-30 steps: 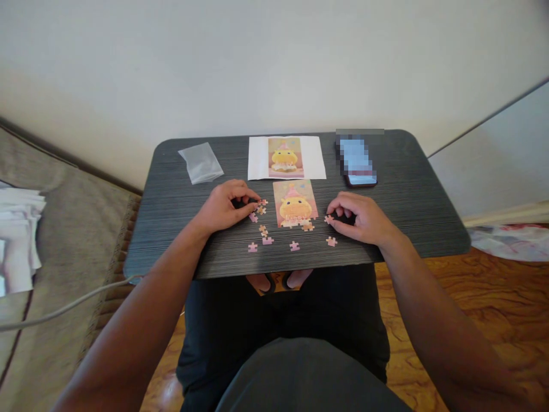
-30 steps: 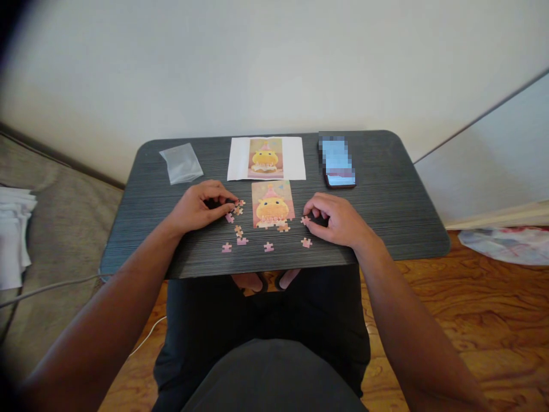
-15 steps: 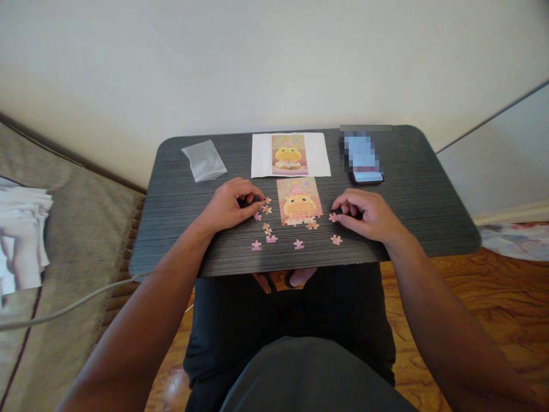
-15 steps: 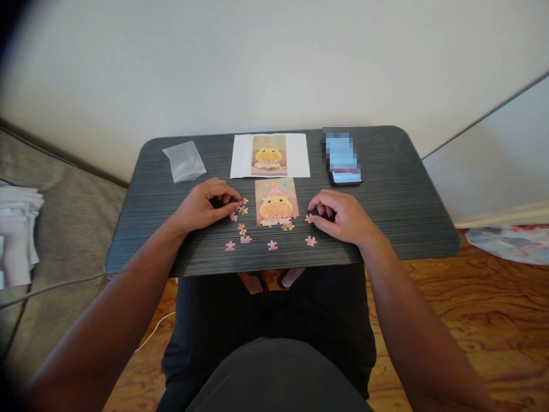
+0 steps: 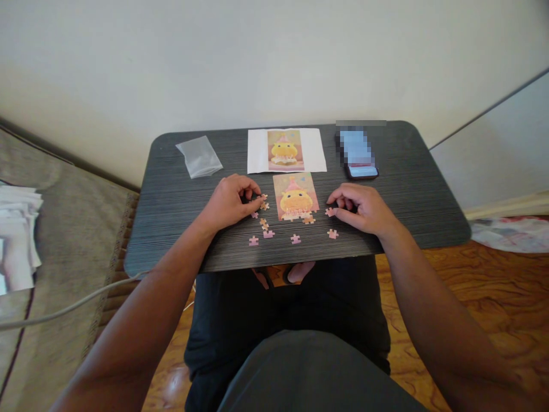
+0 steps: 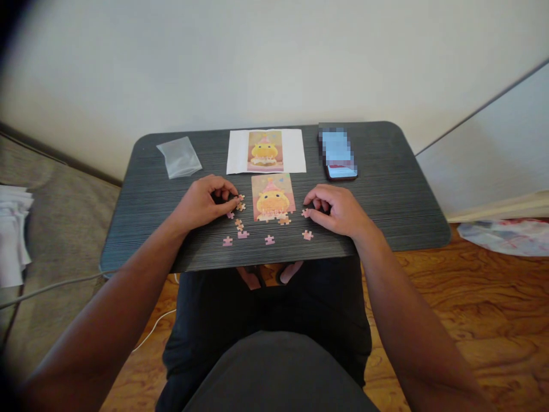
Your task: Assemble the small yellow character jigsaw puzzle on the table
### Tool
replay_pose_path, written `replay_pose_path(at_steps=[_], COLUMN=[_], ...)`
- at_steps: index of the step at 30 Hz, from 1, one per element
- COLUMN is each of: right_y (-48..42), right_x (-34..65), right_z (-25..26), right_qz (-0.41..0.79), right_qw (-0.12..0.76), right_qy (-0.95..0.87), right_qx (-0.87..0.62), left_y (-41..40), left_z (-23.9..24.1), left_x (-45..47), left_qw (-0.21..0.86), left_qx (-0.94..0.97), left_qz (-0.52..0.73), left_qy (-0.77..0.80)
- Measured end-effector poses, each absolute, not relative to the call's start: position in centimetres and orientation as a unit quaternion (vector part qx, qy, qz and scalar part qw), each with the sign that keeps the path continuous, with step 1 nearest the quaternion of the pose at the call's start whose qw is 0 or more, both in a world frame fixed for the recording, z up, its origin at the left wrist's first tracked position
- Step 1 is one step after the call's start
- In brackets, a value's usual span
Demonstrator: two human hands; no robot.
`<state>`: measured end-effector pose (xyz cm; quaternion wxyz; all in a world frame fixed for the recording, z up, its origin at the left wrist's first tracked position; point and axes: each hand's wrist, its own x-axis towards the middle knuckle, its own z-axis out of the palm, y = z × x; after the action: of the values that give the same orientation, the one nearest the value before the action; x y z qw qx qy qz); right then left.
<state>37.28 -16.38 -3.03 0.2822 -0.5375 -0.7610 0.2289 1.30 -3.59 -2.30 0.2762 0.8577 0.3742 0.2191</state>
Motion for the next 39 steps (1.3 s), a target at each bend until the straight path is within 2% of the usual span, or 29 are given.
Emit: replay_pose_path(at_steps=[7,18,29,39], right_y=[-16.4,-16.4,-16.3,-16.3], right_x=[37.2,37.2,37.2,37.2], right_z=[-2.9,-2.9,-3.0,-2.9], right_qz=[0.229,0.231,0.233,0.234], right_qw=[0.283,0.282,0.289,0.292], right_qy=[-0.761,-0.760,-0.755,-0.754], right_qx=[-0.538,-0.538,-0.540,-0.540], left_y=[-3.6,-3.4,-5.0,-10.0], left_z=[-1.9,-1.7,-0.8,-0.2], left_x=[1.1,0.7,1.0,1.6], left_qw=[0.290,0.237,0.258,0.136], left_qx=[0.855,0.900,0.897,0.923], left_qz=[0.225,0.203,0.251,0.251], left_qy=[0.368,0.305,0.256,0.259])
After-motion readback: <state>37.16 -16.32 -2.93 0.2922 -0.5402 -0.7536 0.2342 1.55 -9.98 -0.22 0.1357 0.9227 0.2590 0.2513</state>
